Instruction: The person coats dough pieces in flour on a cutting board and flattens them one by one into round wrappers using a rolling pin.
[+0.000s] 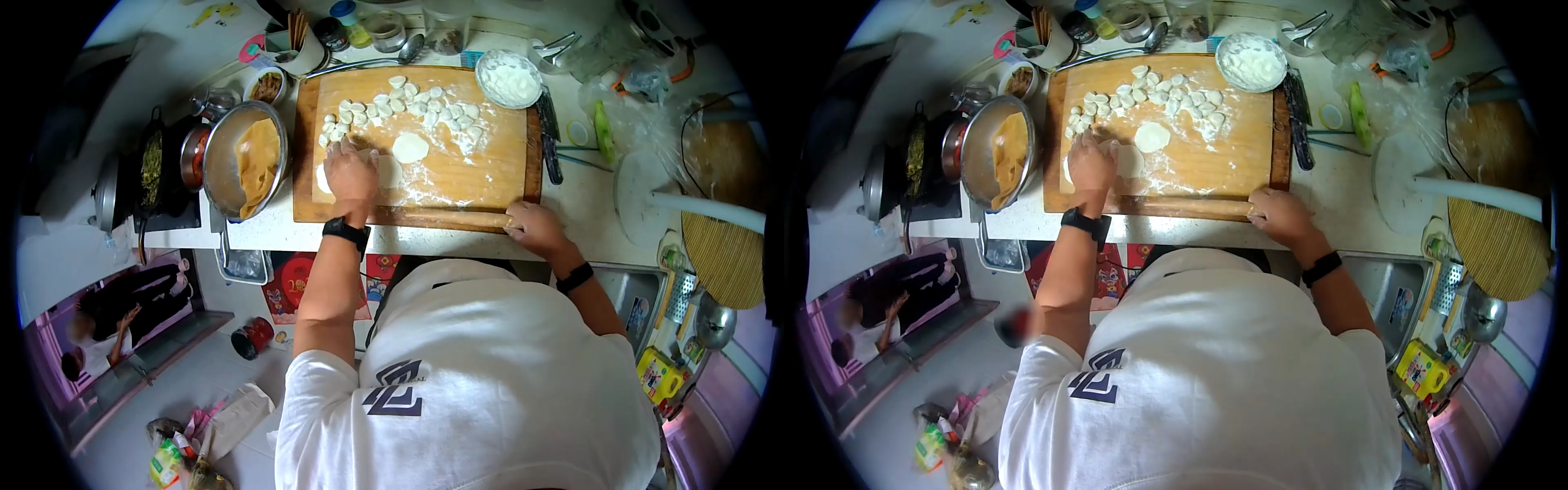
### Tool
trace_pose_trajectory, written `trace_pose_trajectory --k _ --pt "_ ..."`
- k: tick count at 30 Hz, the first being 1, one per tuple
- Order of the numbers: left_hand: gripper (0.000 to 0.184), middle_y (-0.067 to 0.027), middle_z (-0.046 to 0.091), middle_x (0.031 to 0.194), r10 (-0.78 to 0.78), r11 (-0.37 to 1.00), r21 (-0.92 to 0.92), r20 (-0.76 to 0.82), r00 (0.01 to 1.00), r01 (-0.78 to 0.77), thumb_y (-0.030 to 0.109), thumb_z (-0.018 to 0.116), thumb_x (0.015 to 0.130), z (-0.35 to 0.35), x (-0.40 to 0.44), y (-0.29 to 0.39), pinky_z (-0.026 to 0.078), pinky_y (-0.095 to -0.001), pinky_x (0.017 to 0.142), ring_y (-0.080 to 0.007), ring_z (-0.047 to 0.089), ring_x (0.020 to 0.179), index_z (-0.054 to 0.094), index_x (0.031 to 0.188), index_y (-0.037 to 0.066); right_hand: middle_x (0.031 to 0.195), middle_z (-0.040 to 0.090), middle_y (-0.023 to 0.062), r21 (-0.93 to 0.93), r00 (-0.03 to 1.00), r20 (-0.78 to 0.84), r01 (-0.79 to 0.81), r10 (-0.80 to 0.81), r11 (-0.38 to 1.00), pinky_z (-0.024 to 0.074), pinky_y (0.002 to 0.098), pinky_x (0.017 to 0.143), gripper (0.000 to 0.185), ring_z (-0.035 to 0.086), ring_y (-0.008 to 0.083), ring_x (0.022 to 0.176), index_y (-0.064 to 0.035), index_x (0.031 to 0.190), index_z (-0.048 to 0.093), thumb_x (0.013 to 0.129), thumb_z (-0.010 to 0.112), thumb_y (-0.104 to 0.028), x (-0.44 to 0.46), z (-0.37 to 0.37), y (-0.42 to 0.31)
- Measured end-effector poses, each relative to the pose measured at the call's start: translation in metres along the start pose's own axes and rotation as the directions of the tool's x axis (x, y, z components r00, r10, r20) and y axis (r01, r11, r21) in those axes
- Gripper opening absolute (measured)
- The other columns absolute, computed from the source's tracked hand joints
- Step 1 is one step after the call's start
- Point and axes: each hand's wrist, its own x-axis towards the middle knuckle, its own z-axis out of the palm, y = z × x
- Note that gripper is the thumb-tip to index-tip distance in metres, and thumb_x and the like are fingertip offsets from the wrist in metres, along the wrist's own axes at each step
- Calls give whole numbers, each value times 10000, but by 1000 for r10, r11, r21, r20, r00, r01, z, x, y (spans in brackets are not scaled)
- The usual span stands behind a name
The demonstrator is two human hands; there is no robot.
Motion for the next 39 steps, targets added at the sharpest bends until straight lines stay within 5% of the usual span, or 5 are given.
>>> trace_pose_trajectory --k 3,25,30,36,39 --pt "605 -319 665 1318 -56 977 -180 301 952 115 318 734 907 -4 9 12 479 -482 1122 -459 602 1300 619 1373 -51 1035 717 173 4 1000 -6 -30 30 1000 538 504 844 299 688 397 990 -81 1128 688 884 757 -241 -1 6 0" --pt "705 -335 551 1486 567 819 -298 288 772 -491 405 666 973 6 -8 104 333 -516 1250 -460 500 1433 523 1465 -79 914 668 139 27 992 -120 47 -44 999 536 505 773 147 671 379 900 -75 928 608 862 704 -165 -2 20 4" --pt "141 -128 714 1002 535 756 -359 -145 832 -548 74 703 870 29 14 112 548 -447 844 -361 667 925 681 1007 48 900 663 140 38 984 -169 68 -61 997 534 512 767 140 669 381 887 -78 927 606 868 697 -166 -2 23 6" --pt "288 -174 720 1027 505 642 -766 406 761 -18 96 729 860 22 20 110 585 -487 810 -405 701 933 699 1145 69 898 668 142 33 990 -125 76 -71 997 530 522 774 164 668 391 886 -88 953 621 876 707 -204 0 22 8" --pt "323 -183 727 1074 467 746 -609 189 864 -270 105 733 868 30 7 110 593 -467 821 -391 707 953 705 1189 85 912 675 145 22 998 -63 5 -4 1000 531 515 795 185 672 388 919 -84 964 621 875 714 -217 0 18 2"
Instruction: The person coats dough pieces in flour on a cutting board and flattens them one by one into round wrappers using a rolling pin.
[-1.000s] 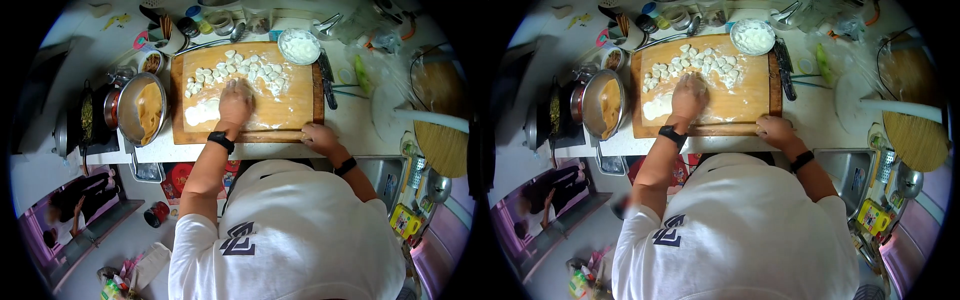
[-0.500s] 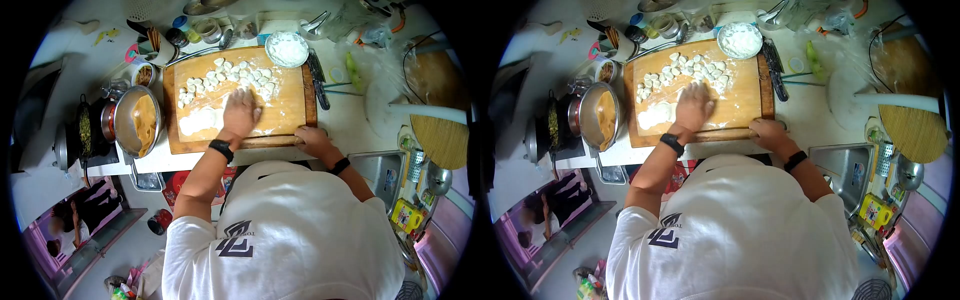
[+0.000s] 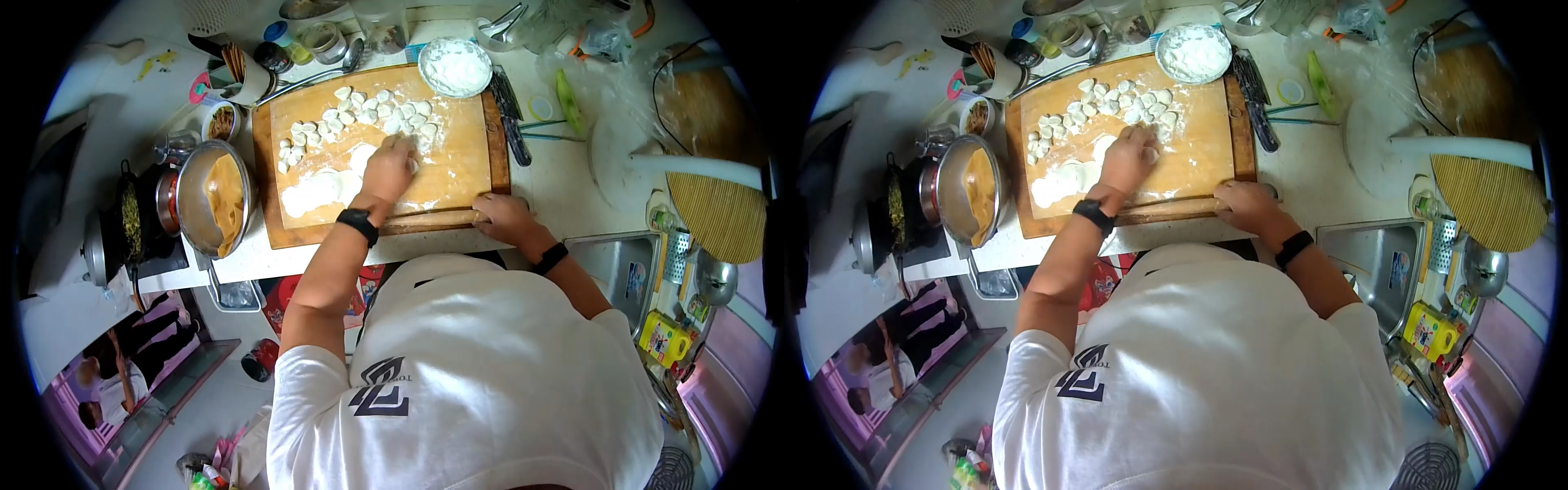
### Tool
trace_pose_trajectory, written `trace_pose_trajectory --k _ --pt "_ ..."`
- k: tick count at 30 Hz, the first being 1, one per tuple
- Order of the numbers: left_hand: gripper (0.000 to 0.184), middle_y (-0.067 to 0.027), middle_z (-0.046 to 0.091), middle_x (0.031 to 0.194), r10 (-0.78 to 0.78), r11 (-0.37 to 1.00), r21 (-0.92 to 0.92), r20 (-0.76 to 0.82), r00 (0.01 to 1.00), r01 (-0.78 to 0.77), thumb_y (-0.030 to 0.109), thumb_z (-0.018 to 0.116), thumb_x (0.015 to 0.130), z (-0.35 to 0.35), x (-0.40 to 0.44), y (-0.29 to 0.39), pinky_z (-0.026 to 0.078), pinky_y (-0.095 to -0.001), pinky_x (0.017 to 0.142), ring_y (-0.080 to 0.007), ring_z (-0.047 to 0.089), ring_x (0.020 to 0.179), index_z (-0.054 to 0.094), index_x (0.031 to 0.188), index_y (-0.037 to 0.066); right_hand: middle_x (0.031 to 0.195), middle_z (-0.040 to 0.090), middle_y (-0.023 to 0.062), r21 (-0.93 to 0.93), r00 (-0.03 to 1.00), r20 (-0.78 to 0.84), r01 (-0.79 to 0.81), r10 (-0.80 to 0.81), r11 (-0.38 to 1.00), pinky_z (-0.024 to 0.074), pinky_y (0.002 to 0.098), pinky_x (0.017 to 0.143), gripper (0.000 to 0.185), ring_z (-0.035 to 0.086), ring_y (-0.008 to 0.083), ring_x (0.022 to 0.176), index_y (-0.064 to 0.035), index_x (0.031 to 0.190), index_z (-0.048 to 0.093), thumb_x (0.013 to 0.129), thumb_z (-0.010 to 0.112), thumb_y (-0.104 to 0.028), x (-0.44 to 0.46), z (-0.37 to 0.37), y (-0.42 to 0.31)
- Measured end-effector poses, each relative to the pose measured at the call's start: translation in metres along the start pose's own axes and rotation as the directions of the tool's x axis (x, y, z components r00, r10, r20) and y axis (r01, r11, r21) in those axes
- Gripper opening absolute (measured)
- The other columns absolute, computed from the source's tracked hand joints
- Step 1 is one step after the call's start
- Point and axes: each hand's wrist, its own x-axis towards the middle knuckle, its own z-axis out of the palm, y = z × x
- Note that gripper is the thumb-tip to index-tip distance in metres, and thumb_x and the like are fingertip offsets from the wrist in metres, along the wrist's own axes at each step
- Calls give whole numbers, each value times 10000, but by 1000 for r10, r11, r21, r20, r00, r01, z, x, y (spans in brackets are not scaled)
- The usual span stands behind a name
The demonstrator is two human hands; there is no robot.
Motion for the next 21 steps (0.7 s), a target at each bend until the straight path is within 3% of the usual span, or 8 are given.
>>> trace_pose_trajectory --k 2,4,5,6,9,16,18,21 --pt "330 -206 726 1118 22 994 105 -15 1000 -21 110 723 879 -13 -8 21 590 -470 873 -397 706 978 695 1202 47 929 683 147 15 999 40 -19 18 1000 534 506 810 194 676 381 945 -83 971 626 866 717 -218 0 0 3" --pt "420 -255 691 1232 162 972 192 -140 977 -134 109 721 878 -10 -25 28 547 -498 1006 -434 675 1108 648 1273 -12 936 686 147 18 1000 0 9 -9 1000 535 506 811 197 677 380 946 -83 971 628 861 719 -219 -1 2 5" --pt "602 -308 584 1431 202 951 237 9 979 -198 180 727 909 -12 -38 32 426 -530 1176 -475 555 1345 543 1423 -75 942 688 147 23 998 -40 39 -38 999 536 507 813 200 678 378 948 -83 972 630 857 721 -219 -2 4 5" --pt "602 -308 584 1431 196 952 238 15 981 -194 180 727 909 -12 -47 32 426 -530 1176 -475 555 1345 543 1423 -75 942 688 147 30 999 -36 39 -38 999 536 507 813 200 678 378 948 -83 972 630 857 721 -219 -1 4 4" --pt "850 -303 368 1656 111 930 314 248 962 -189 356 706 958 -1 -64 27 241 -514 1304 -448 331 1559 353 1600 -73 948 690 150 -3 1000 -1 25 -25 1000 538 508 814 191 680 380 950 -79 968 630 861 711 -215 0 -1 3" --pt "830 -297 386 1649 77 934 331 178 981 -134 414 661 993 3 -51 32 231 -520 1305 -453 326 1558 365 1593 -77 950 695 157 -52 997 80 22 -18 998 546 520 803 180 688 396 926 -76 989 649 867 701 -197 2 -8 -1" --pt "807 -303 402 1636 41 937 342 79 996 -66 444 630 1011 10 -30 36 238 -527 1297 -451 332 1556 393 1577 -80 954 697 155 -61 997 76 26 -21 998 548 518 808 188 690 395 926 -77 996 655 864 707 -201 3 -5 -1" --pt "801 -311 419 1620 66 936 337 126 990 -106 466 624 1015 28 -31 58 254 -533 1284 -456 346 1546 421 1551 -93 979 704 142 -54 997 59 45 -42 997 557 503 829 202 696 377 955 -78 1008 666 857 716 -202 0 -8 1"
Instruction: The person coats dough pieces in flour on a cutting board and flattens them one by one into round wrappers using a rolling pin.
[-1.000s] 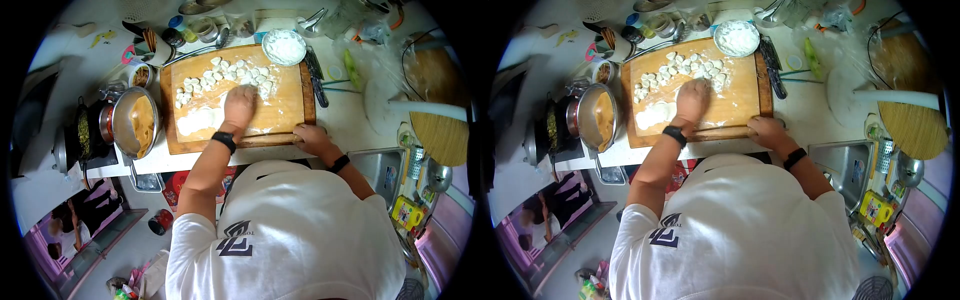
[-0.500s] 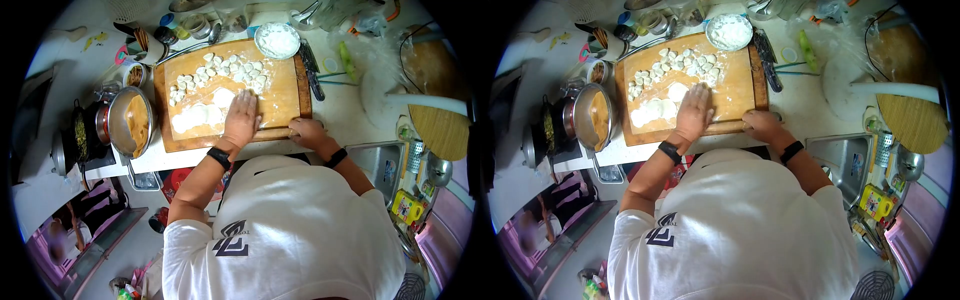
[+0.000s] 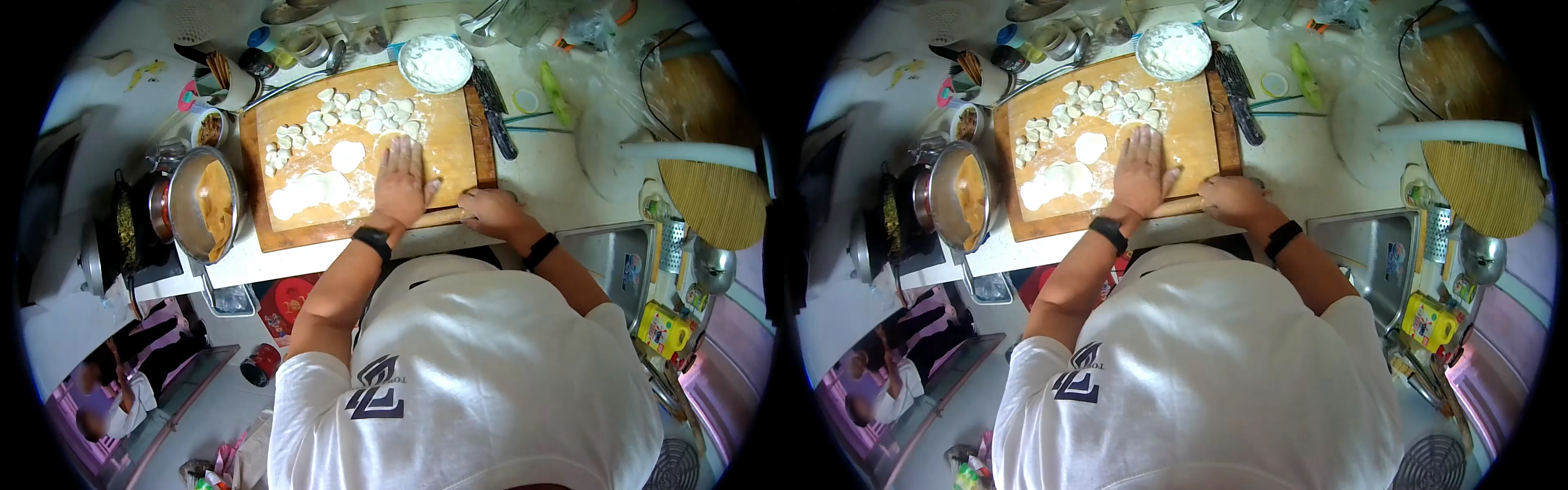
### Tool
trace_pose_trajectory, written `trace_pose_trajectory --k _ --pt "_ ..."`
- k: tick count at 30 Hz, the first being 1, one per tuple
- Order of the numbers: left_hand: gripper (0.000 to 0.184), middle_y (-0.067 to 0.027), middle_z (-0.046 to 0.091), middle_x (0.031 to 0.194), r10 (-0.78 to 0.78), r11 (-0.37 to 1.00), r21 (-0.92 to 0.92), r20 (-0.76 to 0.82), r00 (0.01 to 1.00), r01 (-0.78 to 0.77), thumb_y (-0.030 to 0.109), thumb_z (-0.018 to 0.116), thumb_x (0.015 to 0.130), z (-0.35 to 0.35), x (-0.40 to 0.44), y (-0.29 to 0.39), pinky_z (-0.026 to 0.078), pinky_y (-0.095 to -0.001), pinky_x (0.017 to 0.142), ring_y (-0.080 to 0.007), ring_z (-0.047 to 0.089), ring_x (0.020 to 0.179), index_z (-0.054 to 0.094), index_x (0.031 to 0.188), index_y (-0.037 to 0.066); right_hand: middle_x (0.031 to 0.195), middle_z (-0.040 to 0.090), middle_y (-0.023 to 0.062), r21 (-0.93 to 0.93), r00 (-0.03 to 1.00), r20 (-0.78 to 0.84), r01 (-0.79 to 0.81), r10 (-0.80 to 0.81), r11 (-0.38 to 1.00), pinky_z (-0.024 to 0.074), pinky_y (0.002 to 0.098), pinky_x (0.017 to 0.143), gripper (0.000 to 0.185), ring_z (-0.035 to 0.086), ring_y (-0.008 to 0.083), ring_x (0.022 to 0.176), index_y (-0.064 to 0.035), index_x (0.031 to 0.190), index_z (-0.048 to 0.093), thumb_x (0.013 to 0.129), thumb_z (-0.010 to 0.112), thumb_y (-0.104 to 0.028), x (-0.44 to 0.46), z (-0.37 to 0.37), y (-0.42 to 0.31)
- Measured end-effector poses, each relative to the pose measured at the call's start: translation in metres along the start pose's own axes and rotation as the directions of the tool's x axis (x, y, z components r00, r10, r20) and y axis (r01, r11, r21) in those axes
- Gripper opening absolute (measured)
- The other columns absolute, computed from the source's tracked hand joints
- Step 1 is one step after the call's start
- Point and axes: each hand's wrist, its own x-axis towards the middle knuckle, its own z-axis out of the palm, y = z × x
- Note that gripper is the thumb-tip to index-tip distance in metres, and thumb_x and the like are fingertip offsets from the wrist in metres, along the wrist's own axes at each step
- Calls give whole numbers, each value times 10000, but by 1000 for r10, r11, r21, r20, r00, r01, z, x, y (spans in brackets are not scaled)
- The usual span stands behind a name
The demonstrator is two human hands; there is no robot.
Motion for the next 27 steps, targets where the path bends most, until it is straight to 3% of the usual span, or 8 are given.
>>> trace_pose_trajectory --k 5,7,12,17,21,23,25,27 --pt "816 -319 384 1643 -2 970 -239 168 986 43 434 682 986 -22 -48 21 277 -543 1279 -473 344 1550 400 1587 -40 1035 697 122 -13 997 66 52 -51 999 564 497 847 219 698 354 1001 -89 1039 674 858 720 -203 -5 3 3" --pt "801 -316 383 1645 7 947 -321 126 992 34 384 707 975 -31 -55 15 285 -551 1274 -474 365 1539 402 1595 -20 1042 692 122 -8 996 52 74 -74 997 562 496 850 231 698 352 1007 -92 1056 673 859 723 -201 -7 2 4" --pt "787 -305 364 1666 -55 982 -183 3 998 55 376 691 986 -34 -80 -5 220 -563 1296 -461 329 1565 403 1599 -26 1075 677 111 5 1000 -11 11 -11 1000 560 487 858 258 685 340 1037 -105 1093 673 866 740 -206 12 -7 5" --pt "851 -299 359 1666 -78 992 -97 -13 997 76 424 673 989 -17 -79 -13 204 -577 1296 -469 312 1563 339 1618 -41 1094 633 61 -222 915 -337 151 -221 963 493 440 942 330 606 281 1114 -124 1073 683 844 794 -335 55 -12 10" --pt "919 -301 376 1652 -118 993 -6 -70 991 118 494 683 968 -13 -38 -32 220 -570 1290 -478 328 1547 327 1613 -56 1083 611 55 -245 864 -476 50 -165 968 467 440 944 402 585 277 1100 -109 1093 704 863 777 -431 82 -15 18" --pt "923 -299 375 1655 -132 991 15 -73 989 133 504 677 970 -9 -37 -32 228 -569 1286 -483 324 1548 328 1615 -56 1175 633 71 -255 896 -433 -22 -94 967 465 451 986 474 589 298 1164 -101 1179 696 868 773 -450 84 -14 21" --pt "935 -301 363 1662 -106 994 -31 -71 992 104 511 683 964 -16 -51 -20 219 -568 1291 -478 316 1555 325 1621 -50 1346 630 110 -308 822 -530 44 -210 950 433 476 1092 538 562 327 1300 -99 1270 677 865 779 -439 72 -8 20" --pt "974 -301 301 1696 -71 995 -70 79 994 77 489 714 945 -29 -76 -4 172 -558 1313 -467 263 1586 294 1634 -58 1478 587 139 -298 872 -452 48 -186 953 381 507 1179 562 505 344 1416 -101 1331 660 872 781 -400 51 2 23"
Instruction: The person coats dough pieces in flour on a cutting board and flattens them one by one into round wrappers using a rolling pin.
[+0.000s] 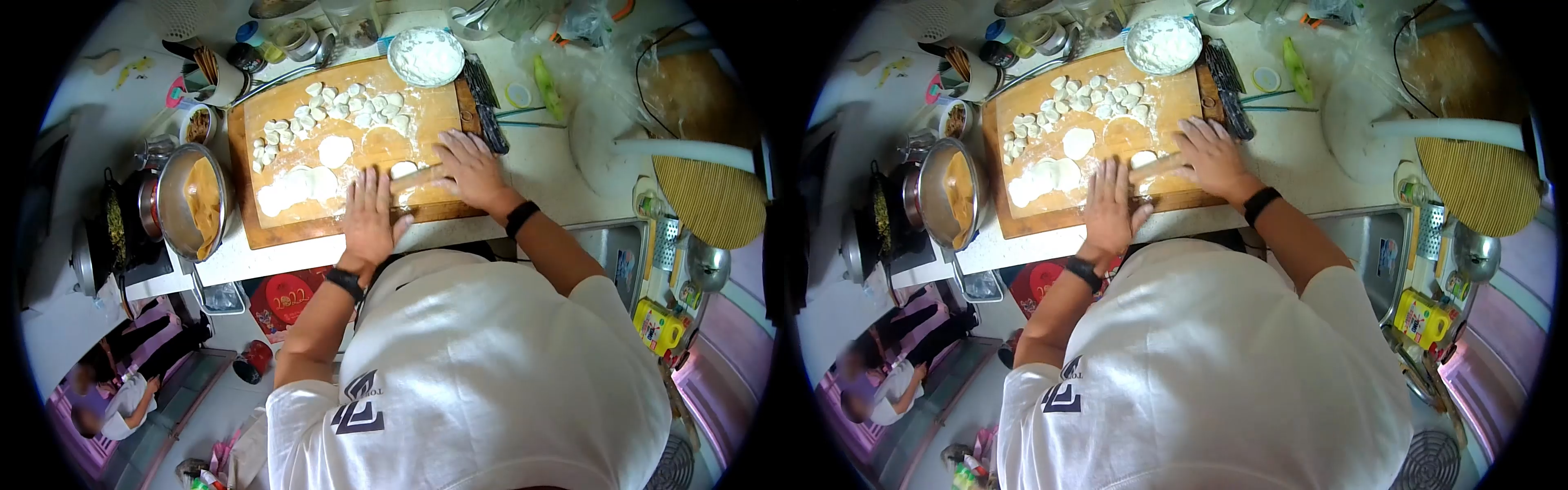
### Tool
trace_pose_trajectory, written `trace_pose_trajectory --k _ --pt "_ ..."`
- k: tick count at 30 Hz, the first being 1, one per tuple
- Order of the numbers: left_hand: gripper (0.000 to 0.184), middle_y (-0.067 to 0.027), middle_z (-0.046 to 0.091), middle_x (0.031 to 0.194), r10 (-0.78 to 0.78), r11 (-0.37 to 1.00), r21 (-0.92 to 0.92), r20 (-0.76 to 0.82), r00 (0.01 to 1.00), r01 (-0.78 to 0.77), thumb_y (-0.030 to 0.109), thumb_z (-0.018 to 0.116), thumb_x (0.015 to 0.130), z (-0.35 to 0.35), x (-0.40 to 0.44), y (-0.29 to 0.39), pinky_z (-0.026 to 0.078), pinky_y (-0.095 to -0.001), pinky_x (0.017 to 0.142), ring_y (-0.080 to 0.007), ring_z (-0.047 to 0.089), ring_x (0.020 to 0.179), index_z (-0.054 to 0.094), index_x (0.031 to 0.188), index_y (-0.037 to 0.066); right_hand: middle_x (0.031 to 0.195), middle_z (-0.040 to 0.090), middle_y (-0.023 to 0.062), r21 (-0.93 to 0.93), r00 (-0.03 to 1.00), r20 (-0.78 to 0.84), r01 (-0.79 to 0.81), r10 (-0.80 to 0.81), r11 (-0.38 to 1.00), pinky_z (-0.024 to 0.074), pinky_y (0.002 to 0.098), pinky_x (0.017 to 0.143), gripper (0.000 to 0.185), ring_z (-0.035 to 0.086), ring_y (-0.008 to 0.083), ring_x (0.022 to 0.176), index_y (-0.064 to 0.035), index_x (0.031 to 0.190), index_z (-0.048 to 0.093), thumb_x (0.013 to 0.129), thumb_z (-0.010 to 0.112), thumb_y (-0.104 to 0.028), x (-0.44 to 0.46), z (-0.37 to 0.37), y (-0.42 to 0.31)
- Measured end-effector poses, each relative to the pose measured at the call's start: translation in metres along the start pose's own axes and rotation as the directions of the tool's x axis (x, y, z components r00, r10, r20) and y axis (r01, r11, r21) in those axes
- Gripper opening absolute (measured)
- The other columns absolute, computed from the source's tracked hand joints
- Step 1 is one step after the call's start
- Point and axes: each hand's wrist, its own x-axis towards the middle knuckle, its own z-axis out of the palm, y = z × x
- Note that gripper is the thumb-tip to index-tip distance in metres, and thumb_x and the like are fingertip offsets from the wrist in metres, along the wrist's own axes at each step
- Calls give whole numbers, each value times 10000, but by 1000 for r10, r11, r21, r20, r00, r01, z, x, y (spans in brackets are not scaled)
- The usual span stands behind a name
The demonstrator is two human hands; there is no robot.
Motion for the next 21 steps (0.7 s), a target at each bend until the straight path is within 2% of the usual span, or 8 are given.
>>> trace_pose_trajectory --k 3,5,6,8,9,14,17,21 --pt "864 -299 443 1604 34 999 35 -37 999 -33 442 757 924 -5 -5 11 316 -535 1253 -482 407 1494 443 1557 -54 1467 592 139 101 997 80 13 -21 995 400 526 1171 416 520 346 1411 -104 1268 675 898 746 -278 -18 -2 0" --pt "538 -267 672 1301 -112 972 -228 -209 971 63 336 794 875 6 14 3 500 -508 1055 -451 630 1207 689 1258 -26 1444 605 138 140 997 70 14 -24 990 412 516 1161 339 534 346 1396 -101 1210 683 906 730 -246 -17 -2 -1" --pt "538 -267 672 1301 -110 972 -226 -215 970 60 336 794 875 9 26 1 500 -508 1055 -451 630 1207 689 1258 -26 1422 619 137 173 998 59 14 -25 985 423 505 1152 264 548 345 1381 -99 1151 692 914 713 -213 -16 -2 -1" --pt "208 -195 730 981 -330 911 -309 -148 932 273 211 791 839 15 49 -1 558 -492 843 -407 687 918 723 898 23 1391 637 133 152 998 36 41 -47 987 436 495 1138 204 561 341 1365 -97 1101 690 921 696 -193 -12 -10 -6" --pt "160 -172 721 885 -338 923 -270 -238 910 273 176 768 830 20 58 1 563 -492 802 -392 689 847 688 790 44 1360 655 130 136 998 19 62 -65 989 448 485 1125 146 574 338 1348 -95 1051 689 928 680 -173 -12 -13 -10" --pt "139 -183 705 835 -427 875 -314 -142 893 369 136 736 834 6 63 7 547 -506 777 -408 663 799 675 750 44 1310 682 119 143 997 20 73 -77 987 474 480 1087 137 611 327 1287 -93 1028 696 925 673 -180 -28 -22 -20" --pt "96 -176 672 841 -271 941 -304 -405 873 151 69 766 817 -15 45 -3 544 -494 754 -392 655 809 694 876 44 1294 686 114 157 998 23 52 -56 986 485 475 1070 143 625 324 1257 -93 1019 699 916 682 -191 -35 -26 -22" --pt "169 -213 712 1026 -113 957 -289 -319 941 17 64 754 850 13 39 22 548 -488 909 -427 671 998 711 1011 37 1284 685 116 211 997 50 49 -61 976 488 470 1064 153 630 325 1243 -98 1019 702 915 692 -210 -39 -29 -24"
